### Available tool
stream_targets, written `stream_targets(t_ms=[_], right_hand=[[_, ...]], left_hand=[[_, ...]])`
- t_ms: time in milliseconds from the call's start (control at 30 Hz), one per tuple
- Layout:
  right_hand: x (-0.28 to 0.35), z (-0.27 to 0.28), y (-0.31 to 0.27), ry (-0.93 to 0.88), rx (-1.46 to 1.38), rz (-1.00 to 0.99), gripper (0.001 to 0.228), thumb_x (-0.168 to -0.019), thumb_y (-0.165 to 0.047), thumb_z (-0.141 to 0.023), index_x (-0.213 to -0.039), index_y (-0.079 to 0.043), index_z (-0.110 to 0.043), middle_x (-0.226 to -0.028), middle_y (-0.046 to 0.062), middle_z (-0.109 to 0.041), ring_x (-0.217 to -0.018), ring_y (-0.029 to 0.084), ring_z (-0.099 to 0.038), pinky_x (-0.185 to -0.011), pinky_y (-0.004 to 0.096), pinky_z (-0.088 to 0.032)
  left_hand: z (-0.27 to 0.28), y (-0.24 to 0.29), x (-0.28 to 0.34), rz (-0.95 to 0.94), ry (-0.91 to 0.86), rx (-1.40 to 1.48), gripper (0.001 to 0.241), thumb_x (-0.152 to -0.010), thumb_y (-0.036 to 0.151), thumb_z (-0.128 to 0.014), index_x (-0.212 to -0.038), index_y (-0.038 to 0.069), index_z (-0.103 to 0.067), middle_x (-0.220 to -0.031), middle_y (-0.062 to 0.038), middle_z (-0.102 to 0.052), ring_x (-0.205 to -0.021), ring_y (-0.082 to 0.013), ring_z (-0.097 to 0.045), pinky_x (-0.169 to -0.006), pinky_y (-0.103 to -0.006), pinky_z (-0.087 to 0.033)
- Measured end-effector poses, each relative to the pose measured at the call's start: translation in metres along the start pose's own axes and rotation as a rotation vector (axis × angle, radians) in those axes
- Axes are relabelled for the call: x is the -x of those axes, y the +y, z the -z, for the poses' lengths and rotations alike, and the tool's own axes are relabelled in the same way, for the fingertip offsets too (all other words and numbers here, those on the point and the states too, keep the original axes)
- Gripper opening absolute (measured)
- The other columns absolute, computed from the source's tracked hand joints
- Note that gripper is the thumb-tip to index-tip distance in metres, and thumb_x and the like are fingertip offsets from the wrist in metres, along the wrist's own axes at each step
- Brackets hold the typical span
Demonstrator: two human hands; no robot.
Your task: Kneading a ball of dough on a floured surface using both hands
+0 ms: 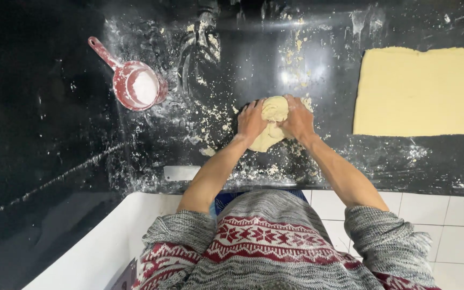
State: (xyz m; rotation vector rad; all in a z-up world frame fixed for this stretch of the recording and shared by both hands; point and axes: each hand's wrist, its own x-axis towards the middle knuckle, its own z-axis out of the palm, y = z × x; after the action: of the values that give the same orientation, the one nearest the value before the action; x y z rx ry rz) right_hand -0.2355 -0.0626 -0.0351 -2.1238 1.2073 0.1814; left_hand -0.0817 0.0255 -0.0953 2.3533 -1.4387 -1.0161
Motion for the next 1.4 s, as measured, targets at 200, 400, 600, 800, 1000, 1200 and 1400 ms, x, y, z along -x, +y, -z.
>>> stream_targets(t_ms=[200, 400, 600, 800, 1000, 1200, 1400], right_hand=[[-0.043, 0.007, 0.003, -0.094, 0.004, -0.06, 0.094, -0.07, -0.033, -0.091, -0.147, -0.02, -0.04, -0.133, 0.019, -0.055, -0.115, 0.051, -0.063, -0.098, 0.066, -0.051], [-0.055, 0.011, -0.001, -0.081, 0.0, -0.046, 0.079, -0.077, -0.033, -0.085, -0.141, -0.016, -0.043, -0.128, 0.019, -0.058, -0.112, 0.049, -0.065, -0.095, 0.061, -0.053], [-0.043, 0.01, -0.01, 0.021, 0.002, -0.072, 0.065, -0.085, -0.03, -0.08, -0.138, -0.018, -0.044, -0.122, 0.018, -0.06, -0.111, 0.047, -0.065, -0.095, 0.06, -0.053], [-0.011, 0.01, -0.015, 0.261, 0.032, 0.067, 0.065, -0.076, -0.036, -0.081, -0.13, -0.021, -0.048, -0.11, 0.012, -0.058, -0.097, 0.044, -0.068, -0.08, 0.057, -0.058], [0.016, 0.029, -0.037, 0.354, -0.047, 0.313, 0.075, -0.071, -0.007, -0.083, -0.137, -0.007, -0.046, -0.121, 0.021, -0.047, -0.117, 0.05, -0.056, -0.096, 0.058, -0.056], [0.072, 0.034, -0.009, 0.059, -0.261, 0.234, 0.061, -0.079, -0.02, -0.082, -0.126, 0.0, -0.048, -0.143, 0.021, -0.033, -0.129, 0.05, -0.051, -0.107, 0.054, -0.052], [0.097, 0.055, -0.007, -0.075, -0.228, 0.145, 0.103, -0.055, -0.024, -0.099, -0.14, -0.012, -0.044, -0.151, 0.027, -0.024, -0.144, 0.055, -0.033, -0.122, 0.055, -0.033]], left_hand=[[0.009, 0.003, -0.034, 0.139, -0.094, 0.003, 0.08, -0.085, 0.034, -0.077, -0.156, 0.025, -0.04, -0.149, -0.018, -0.053, -0.13, -0.0463, -0.057, -0.103, -0.0653, -0.049], [0.011, 0.007, -0.041, 0.16, -0.018, -0.02, 0.075, -0.084, 0.03, -0.075, -0.152, 0.022, -0.045, -0.144, -0.018, -0.058, -0.117, -0.0481, -0.065, -0.095, -0.0636, -0.054], [-0.013, -0.01, -0.05, 0.048, 0.125, -0.032, 0.073, -0.083, 0.028, -0.077, -0.149, 0.022, -0.048, -0.133, -0.016, -0.063, -0.109, -0.0465, -0.068, -0.089, -0.0616, -0.058], [0.028, 0.003, -0.006, -0.157, 0.313, -0.029, 0.056, -0.086, 0.022, -0.068, -0.14, 0.025, -0.054, -0.121, -0.008, -0.063, -0.099, -0.0416, -0.07, -0.081, -0.0612, -0.06], [0.096, 0.016, 0.021, -0.353, 0.31, -0.021, 0.072, -0.074, 0.013, -0.079, -0.14, 0.006, -0.051, -0.133, -0.015, -0.055, -0.117, -0.0441, -0.062, -0.098, -0.0556, -0.057], [0.145, 0.04, 0.039, -0.287, -0.241, 0.025, 0.094, -0.069, 0.058, -0.088, -0.15, 0.03, -0.049, -0.129, -0.012, -0.057, -0.13, -0.039, -0.055, -0.113, -0.052, -0.039], [0.085, 0.057, 0.043, -0.15, -0.42, -0.287, 0.145, -0.043, 0.07, -0.095, -0.162, 0.024, -0.025, -0.167, -0.022, -0.015, -0.153, -0.0429, -0.018, -0.111, -0.0716, -0.028]])
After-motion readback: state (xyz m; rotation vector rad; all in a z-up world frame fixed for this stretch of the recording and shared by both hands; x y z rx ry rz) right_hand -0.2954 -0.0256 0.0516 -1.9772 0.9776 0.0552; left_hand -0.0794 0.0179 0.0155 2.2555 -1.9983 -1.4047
